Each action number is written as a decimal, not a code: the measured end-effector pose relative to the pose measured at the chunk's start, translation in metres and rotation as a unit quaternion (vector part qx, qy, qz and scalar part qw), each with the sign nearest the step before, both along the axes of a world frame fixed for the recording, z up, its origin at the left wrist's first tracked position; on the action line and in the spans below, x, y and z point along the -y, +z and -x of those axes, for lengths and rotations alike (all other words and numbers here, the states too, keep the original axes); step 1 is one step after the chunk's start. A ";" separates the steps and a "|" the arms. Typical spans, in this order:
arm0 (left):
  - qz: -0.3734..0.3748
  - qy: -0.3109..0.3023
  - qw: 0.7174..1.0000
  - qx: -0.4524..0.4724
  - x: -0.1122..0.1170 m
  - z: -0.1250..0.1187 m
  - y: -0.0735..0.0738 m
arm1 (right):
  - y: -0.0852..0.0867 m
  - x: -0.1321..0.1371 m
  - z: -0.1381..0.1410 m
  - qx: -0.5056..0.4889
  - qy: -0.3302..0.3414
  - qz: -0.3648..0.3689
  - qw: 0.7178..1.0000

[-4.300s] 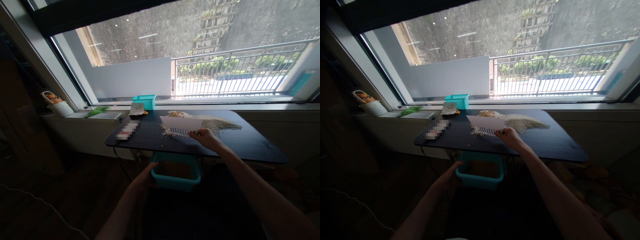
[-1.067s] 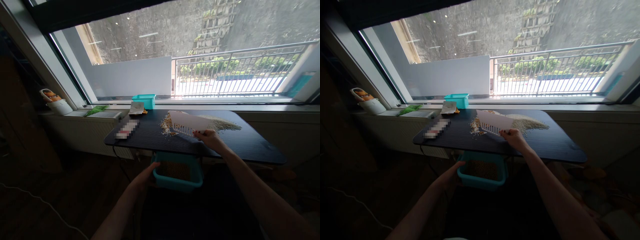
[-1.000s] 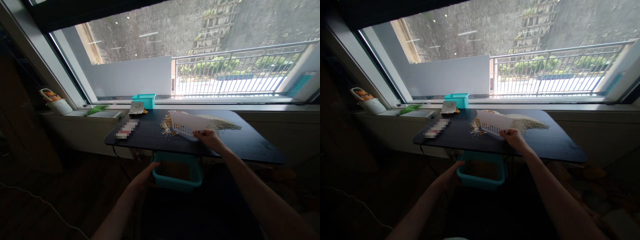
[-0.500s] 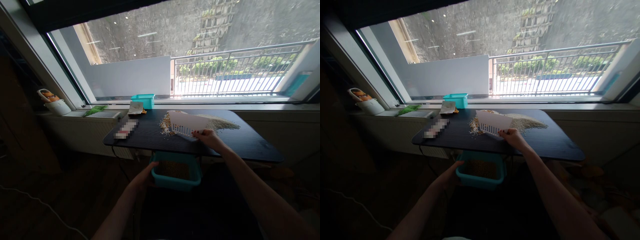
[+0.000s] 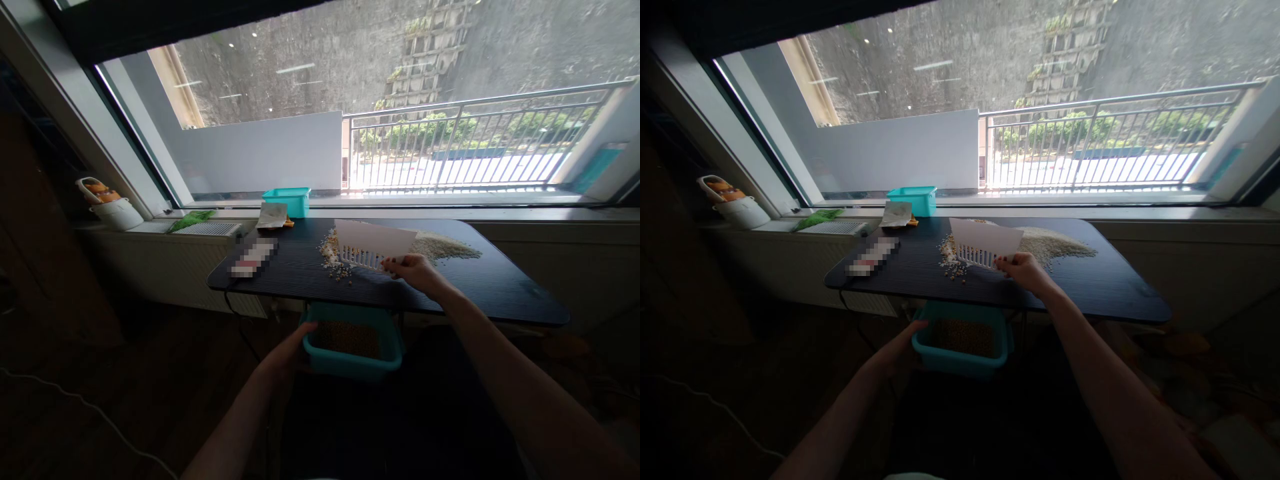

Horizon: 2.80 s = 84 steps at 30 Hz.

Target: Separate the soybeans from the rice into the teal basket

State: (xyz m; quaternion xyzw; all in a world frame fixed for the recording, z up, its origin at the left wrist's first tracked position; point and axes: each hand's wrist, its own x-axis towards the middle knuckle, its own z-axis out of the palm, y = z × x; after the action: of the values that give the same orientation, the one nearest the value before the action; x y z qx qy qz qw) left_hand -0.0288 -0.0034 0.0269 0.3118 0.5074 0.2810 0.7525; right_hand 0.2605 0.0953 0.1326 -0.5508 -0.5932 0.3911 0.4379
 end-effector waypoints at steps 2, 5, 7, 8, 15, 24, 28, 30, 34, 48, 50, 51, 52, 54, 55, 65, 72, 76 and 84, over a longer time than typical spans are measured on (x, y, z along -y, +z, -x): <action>0.005 -0.001 1.000 0.001 -0.001 0.002 -0.002 | -0.002 -0.003 0.001 0.007 0.002 0.002 1.000; 0.007 -0.004 1.000 0.011 -0.002 0.005 -0.004 | -0.001 -0.001 -0.001 0.015 0.033 0.006 0.999; 0.007 -0.004 1.000 0.020 -0.002 0.007 -0.004 | 0.002 0.004 -0.005 0.017 0.061 0.007 0.998; 0.006 -0.004 1.000 0.023 -0.002 0.008 -0.003 | 0.003 0.007 -0.007 0.018 0.070 0.006 0.997; 0.003 0.002 1.000 0.022 -0.001 0.013 0.010 | 0.002 0.011 -0.012 0.019 0.057 -0.004 0.998; -0.012 -0.005 1.000 0.015 -0.002 0.013 0.023 | 0.007 0.022 -0.011 0.026 0.061 0.021 0.998; -0.019 -0.008 1.000 0.014 -0.001 0.011 0.026 | 0.008 0.023 -0.011 0.029 0.059 0.013 0.998; -0.022 -0.007 1.000 0.017 -0.001 0.011 0.025 | 0.006 0.022 -0.009 0.039 0.061 0.012 0.997; -0.025 -0.010 0.999 0.023 -0.001 0.013 0.024 | 0.001 0.022 -0.005 0.048 0.075 0.015 0.996; -0.032 -0.018 0.999 0.024 0.001 0.013 0.028 | -0.001 0.036 -0.026 0.061 0.052 0.007 0.997; -0.030 -0.022 0.999 0.027 0.001 0.012 0.029 | -0.009 0.043 -0.037 0.070 0.039 0.006 0.997; -0.027 -0.023 0.999 0.026 0.001 0.012 0.029 | -0.012 0.047 -0.041 0.071 0.035 0.011 0.997; -0.024 -0.024 0.999 0.025 0.001 0.012 0.029 | -0.015 0.050 -0.044 0.070 0.034 0.017 0.997; -0.018 -0.023 0.999 0.021 0.000 0.011 0.029 | -0.018 0.057 -0.047 0.061 0.041 0.030 0.997; -0.017 -0.022 0.999 0.019 0.000 0.010 0.028 | -0.018 0.059 -0.047 0.056 0.045 0.031 0.997; -0.021 -0.021 0.999 0.027 0.001 0.009 0.028 | -0.012 0.070 -0.036 0.072 0.045 -0.004 0.996; -0.019 0.008 1.000 -0.014 0.005 -0.006 0.010 | 0.006 0.047 -0.065 0.177 -0.159 -0.068 0.969; -0.022 0.011 1.000 -0.020 0.006 -0.007 0.002 | 0.016 0.029 -0.067 0.211 -0.159 -0.075 0.962; -0.025 0.004 1.000 -0.008 0.005 -0.005 0.002 | 0.003 0.010 -0.057 0.241 -0.132 -0.085 0.958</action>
State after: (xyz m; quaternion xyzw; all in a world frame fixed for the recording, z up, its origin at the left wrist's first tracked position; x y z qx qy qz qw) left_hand -0.0234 -0.0085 0.0285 0.3306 0.5077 0.2944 0.7391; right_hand 0.3178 0.0856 0.1360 -0.6628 -0.6346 0.1336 0.3744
